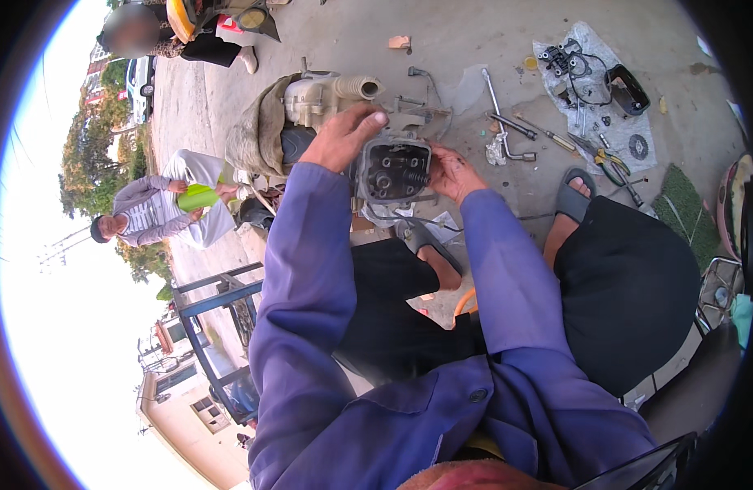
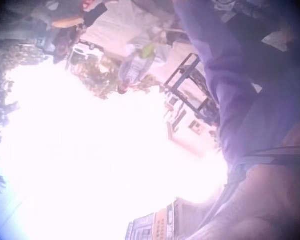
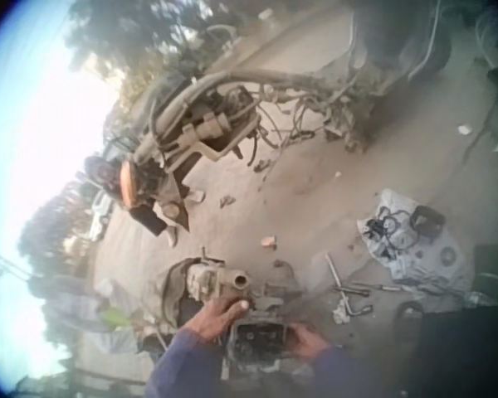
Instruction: The person assembles a small engine by hand, installing a gasket and cylinder head, then tightening bolts with a wrench. The person handles engine parts and tools on the ground in an outdoor workshop.
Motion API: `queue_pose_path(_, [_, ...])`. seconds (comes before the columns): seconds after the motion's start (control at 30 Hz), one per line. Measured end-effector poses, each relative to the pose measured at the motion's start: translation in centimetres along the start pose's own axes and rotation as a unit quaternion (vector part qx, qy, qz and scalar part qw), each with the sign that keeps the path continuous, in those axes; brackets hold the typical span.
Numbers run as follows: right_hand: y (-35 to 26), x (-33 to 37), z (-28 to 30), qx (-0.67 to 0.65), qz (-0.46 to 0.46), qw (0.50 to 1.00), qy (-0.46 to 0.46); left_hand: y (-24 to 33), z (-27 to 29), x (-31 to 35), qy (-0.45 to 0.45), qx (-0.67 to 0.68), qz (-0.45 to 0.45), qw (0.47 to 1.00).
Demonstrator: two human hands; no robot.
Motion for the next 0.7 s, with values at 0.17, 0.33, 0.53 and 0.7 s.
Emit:
queue_pose_path(0.17, [-0.1,0.5,-0.4,-0.013,-0.023,1.0,0.007,0.4,-1.5,-1.7,-0.059,0.032,0.04,0.997])
queue_pose_path(0.33, [-0.1,-0.4,0.2,-0.066,-0.029,0.997,-0.01,-0.4,-1.7,-3.1,-0.088,0.034,0.064,0.993])
queue_pose_path(0.53, [-0.4,0.8,-1.1,0.011,0.0,1.0,-0.013,-0.4,-1.5,-3.4,-0.091,0.002,0.088,0.992])
queue_pose_path(0.7, [0.1,0.5,-0.4,-0.003,0.013,1.0,0.01,-0.1,-1.5,-3.6,-0.075,-0.043,0.087,0.993])
Point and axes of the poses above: each hand's wrist, its own x-axis away from the middle knuckle, its own z-axis out of the back of the hand, y = z × x, the point moved 7 cm from there along -x, towards the middle knuckle, and after that the axes turned 9 degrees about -y, right-handed, at the moved point
